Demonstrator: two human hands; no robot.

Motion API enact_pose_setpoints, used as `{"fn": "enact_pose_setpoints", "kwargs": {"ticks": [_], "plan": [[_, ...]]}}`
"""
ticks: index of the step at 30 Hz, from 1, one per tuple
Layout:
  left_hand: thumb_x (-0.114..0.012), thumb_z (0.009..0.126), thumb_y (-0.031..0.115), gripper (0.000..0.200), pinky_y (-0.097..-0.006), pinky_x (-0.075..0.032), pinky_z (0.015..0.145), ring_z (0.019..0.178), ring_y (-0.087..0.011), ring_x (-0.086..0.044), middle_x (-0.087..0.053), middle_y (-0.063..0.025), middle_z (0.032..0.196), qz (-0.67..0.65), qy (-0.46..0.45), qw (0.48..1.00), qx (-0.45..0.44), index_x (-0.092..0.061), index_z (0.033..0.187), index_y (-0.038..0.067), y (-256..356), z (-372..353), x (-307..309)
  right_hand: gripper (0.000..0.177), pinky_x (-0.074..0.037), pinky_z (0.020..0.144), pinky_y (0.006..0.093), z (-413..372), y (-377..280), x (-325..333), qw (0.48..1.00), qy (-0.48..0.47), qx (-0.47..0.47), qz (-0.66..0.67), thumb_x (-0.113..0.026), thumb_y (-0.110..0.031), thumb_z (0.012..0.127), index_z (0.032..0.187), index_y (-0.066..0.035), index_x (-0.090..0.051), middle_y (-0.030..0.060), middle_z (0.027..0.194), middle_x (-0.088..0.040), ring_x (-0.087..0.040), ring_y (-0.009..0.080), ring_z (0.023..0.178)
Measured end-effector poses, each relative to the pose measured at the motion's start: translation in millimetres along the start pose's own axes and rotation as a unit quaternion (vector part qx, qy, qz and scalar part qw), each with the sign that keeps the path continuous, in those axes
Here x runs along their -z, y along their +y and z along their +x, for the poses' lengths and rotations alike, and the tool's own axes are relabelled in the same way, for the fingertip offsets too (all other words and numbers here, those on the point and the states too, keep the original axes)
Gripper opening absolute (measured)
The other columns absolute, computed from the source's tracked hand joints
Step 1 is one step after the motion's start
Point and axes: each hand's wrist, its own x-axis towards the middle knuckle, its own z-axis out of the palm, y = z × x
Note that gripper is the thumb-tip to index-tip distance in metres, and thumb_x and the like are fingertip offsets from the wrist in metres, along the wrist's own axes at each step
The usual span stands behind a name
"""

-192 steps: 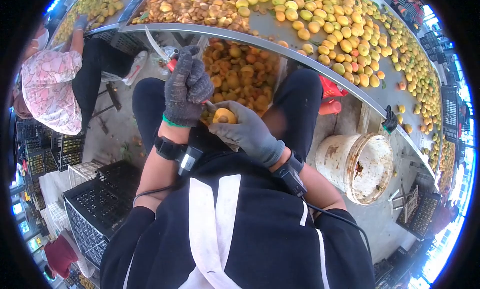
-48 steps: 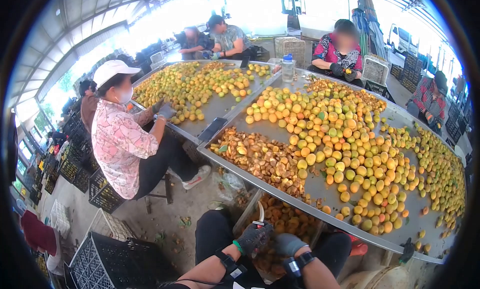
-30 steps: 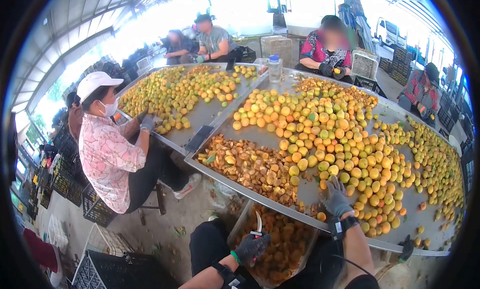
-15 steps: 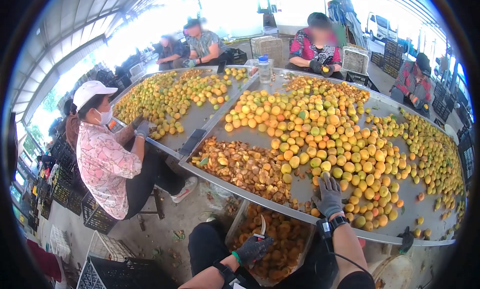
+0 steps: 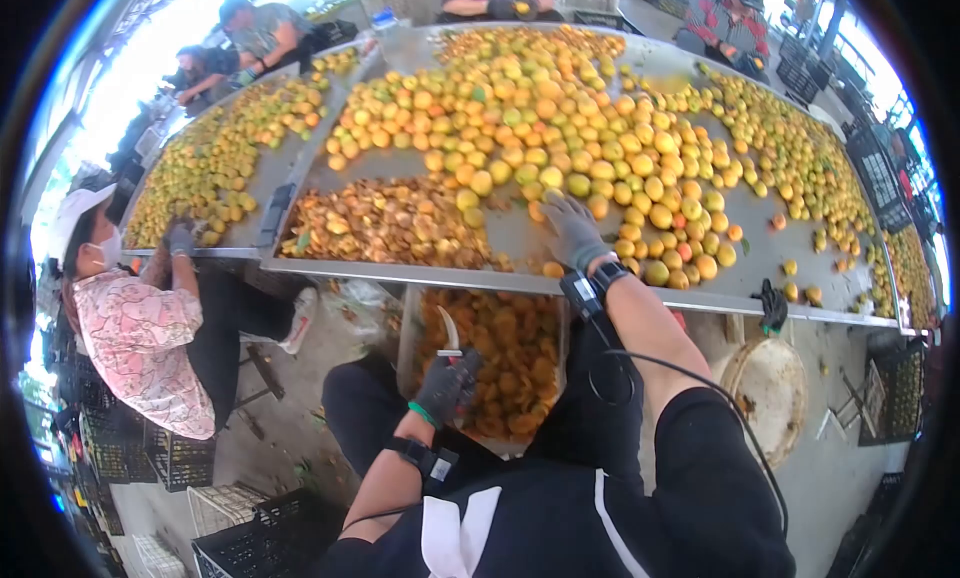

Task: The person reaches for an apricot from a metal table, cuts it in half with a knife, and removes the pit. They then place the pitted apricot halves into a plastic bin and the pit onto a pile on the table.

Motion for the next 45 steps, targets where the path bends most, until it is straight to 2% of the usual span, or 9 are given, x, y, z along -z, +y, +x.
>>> {"fn": "enact_pose_setpoints", "kwargs": {"ticks": [2, 15, 17, 27, 30, 31, 34, 41, 45], "plan": [[-0.061, 0.094, 0.024, 0.014, -0.0221, -0.031, 0.041, 0.049, -0.005, -0.046, -0.052, 0.0072, 0.063, 0.322, 0.277, 0.903, -0.064, -0.064, 0.097, 0.011, 0.2, -6.2, -51.8, 0.041, -0.041, 0.102, 0.0428, 7.6, -9.3, 18.6, 0.999, -0.029, -0.014, 0.034, -0.06, -0.024, 0.086, 0.126, -0.015, -0.057, 0.0116, 0.134, -0.054, -0.051, 0.0326, 0.122], [-0.065, 0.093, 0.02, 0.012, -0.0235, -0.03, 0.035, 0.039, -0.0089, -0.042, -0.047, 0.0034, 0.059, 0.357, 0.278, 0.887, -0.093, -0.058, 0.093, 0.01, 2.7, 4.6, -55.7, 0.055, -0.045, 0.095, 0.0419, 104.5, -86.2, -31.4, 0.976, -0.169, 0.064, 0.119, -0.056, -0.028, 0.091, 0.143, -0.017, -0.041, 0.014, 0.142, -0.044, -0.056, 0.0337, 0.115], [-0.066, 0.092, 0.019, 0.014, -0.0223, -0.042, 0.053, 0.064, -0.0072, -0.054, -0.061, 0.0025, 0.075, 0.371, 0.304, 0.875, -0.065, -0.069, 0.091, 0.006, 5.5, 1.9, -52.6, 0.056, -0.045, 0.096, 0.0413, 113.3, -94.5, -41.8, 0.975, -0.206, -0.012, 0.078, -0.057, -0.029, 0.09, 0.143, -0.018, -0.041, 0.0142, 0.145, -0.04, -0.056, 0.0351, 0.115], [-0.067, 0.092, 0.018, 0.01, -0.0227, -0.031, 0.037, 0.042, -0.0079, -0.043, -0.049, 0.0044, 0.061, 0.314, 0.286, 0.904, -0.053, -0.061, 0.095, 0.01, 9.3, 6.0, -57.0, 0.044, -0.049, 0.087, 0.0374, 95.2, -78.1, -37.2, 0.981, -0.026, -0.054, 0.184, -0.068, -0.014, 0.077, 0.12, -0.01, -0.054, 0.0145, 0.12, -0.054, -0.06, 0.033, 0.103], [-0.066, 0.093, 0.018, 0.01, -0.0226, -0.032, 0.038, 0.043, -0.0078, -0.043, -0.049, 0.0043, 0.061, 0.326, 0.293, 0.895, -0.079, -0.06, 0.094, 0.01, 5.0, 4.2, -57.4, 0.041, -0.05, 0.063, 0.0301, 78.1, -90.3, -2.9, 0.651, -0.015, -0.282, 0.705, -0.066, -0.022, 0.087, 0.12, -0.003, -0.05, 0.0095, 0.098, -0.062, -0.063, 0.0236, 0.091], [-0.065, 0.093, 0.018, 0.01, -0.0224, -0.032, 0.038, 0.043, -0.0079, -0.043, -0.049, 0.004, 0.061, 0.275, 0.283, 0.914, -0.092, -0.06, 0.094, 0.009, 6.5, 2.8, -53.6, 0.041, -0.05, 0.063, 0.0301, 68.3, -93.6, 13.9, 0.652, -0.012, -0.283, 0.703, -0.066, -0.022, 0.087, 0.12, -0.003, -0.05, 0.0095, 0.098, -0.062, -0.063, 0.0236, 0.091], [-0.064, 0.094, 0.018, 0.01, -0.0223, -0.031, 0.037, 0.042, -0.0082, -0.043, -0.049, 0.0034, 0.06, 0.239, 0.279, 0.919, -0.146, -0.06, 0.094, 0.009, 11.1, -1.0, -60.5, 0.035, -0.053, 0.069, 0.0308, 21.9, -111.5, 53.4, 0.408, -0.104, -0.289, 0.86, -0.059, -0.027, 0.093, 0.118, -0.003, -0.053, 0.0127, 0.107, -0.062, -0.063, 0.0259, 0.091], [-0.062, 0.095, 0.017, 0.011, -0.0228, -0.032, 0.036, 0.04, -0.0095, -0.044, -0.049, 0.0003, 0.061, 0.272, 0.24, 0.897, -0.252, -0.059, 0.098, 0.007, 21.7, -23.6, -102.8, 0.036, -0.053, 0.075, 0.033, -120.2, -163.7, 69.7, 0.516, -0.399, -0.293, 0.699, -0.055, -0.033, 0.096, 0.119, -0.006, -0.058, 0.0099, 0.11, -0.059, -0.063, 0.0199, 0.092], [-0.064, 0.092, 0.016, 0.01, -0.0249, -0.038, 0.042, 0.051, -0.0082, -0.051, -0.052, 0.0025, 0.064, 0.339, 0.278, 0.881, -0.177, -0.059, 0.094, 0.008, 7.5, -35.6, -124.8, 0.038, -0.051, 0.08, 0.0297, -150.8, -182.8, 62.4, 0.694, -0.265, -0.196, 0.64, -0.058, -0.035, 0.095, 0.119, -0.005, -0.06, 0.0079, 0.108, -0.061, -0.062, 0.0162, 0.092]]}}
